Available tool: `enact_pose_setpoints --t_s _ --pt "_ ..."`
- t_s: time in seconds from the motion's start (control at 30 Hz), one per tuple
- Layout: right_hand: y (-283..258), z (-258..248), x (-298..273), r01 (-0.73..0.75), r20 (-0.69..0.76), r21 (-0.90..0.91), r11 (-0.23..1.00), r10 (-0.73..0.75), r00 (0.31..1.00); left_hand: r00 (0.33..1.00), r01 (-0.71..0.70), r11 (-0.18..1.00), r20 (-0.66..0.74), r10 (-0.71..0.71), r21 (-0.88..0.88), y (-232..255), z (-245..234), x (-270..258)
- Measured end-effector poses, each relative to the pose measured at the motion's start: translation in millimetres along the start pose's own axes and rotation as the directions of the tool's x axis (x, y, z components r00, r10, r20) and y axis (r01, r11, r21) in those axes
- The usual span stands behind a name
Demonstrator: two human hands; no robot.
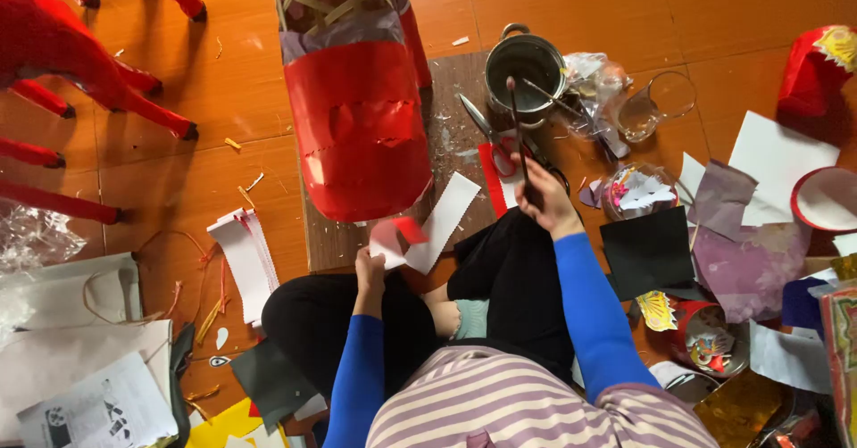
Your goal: Wrapping red paper strips around the base of a tall woven decorative object
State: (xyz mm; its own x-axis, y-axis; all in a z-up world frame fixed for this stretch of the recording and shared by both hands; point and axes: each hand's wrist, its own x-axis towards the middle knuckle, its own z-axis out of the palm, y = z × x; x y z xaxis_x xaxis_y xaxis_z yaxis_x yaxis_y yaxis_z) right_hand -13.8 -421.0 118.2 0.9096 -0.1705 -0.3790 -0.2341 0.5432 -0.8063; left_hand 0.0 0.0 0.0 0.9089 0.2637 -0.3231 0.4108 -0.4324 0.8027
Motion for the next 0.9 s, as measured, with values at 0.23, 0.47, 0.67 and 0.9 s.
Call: enact_pose_setpoints --t_s 0.23,0.47,0.67,0.9 --pt "18 25 -94 -0.266 0.291 -0.33 0.906 0.366 0.884 0.933 0.252 0.676 0.359 0.019 -0.692 17 30 -21" --pt "131 53 -63 0.041 0.204 -0.731 0.681 0.161 0.966 0.927 0.29 0.688 0.375 -0.028 -0.665 -28 48 -3" --pt "152 117 -16 0.345 0.417 -0.834 -0.431 -0.082 0.905 0.913 0.368 0.696 0.382 -0.144 -0.617 -46 60 2" --pt "170 158 -7 0.351 0.362 -0.925 -0.149 -0.054 0.931 0.86 0.456 0.709 0.471 -0.196 -0.537 -69 61 8"
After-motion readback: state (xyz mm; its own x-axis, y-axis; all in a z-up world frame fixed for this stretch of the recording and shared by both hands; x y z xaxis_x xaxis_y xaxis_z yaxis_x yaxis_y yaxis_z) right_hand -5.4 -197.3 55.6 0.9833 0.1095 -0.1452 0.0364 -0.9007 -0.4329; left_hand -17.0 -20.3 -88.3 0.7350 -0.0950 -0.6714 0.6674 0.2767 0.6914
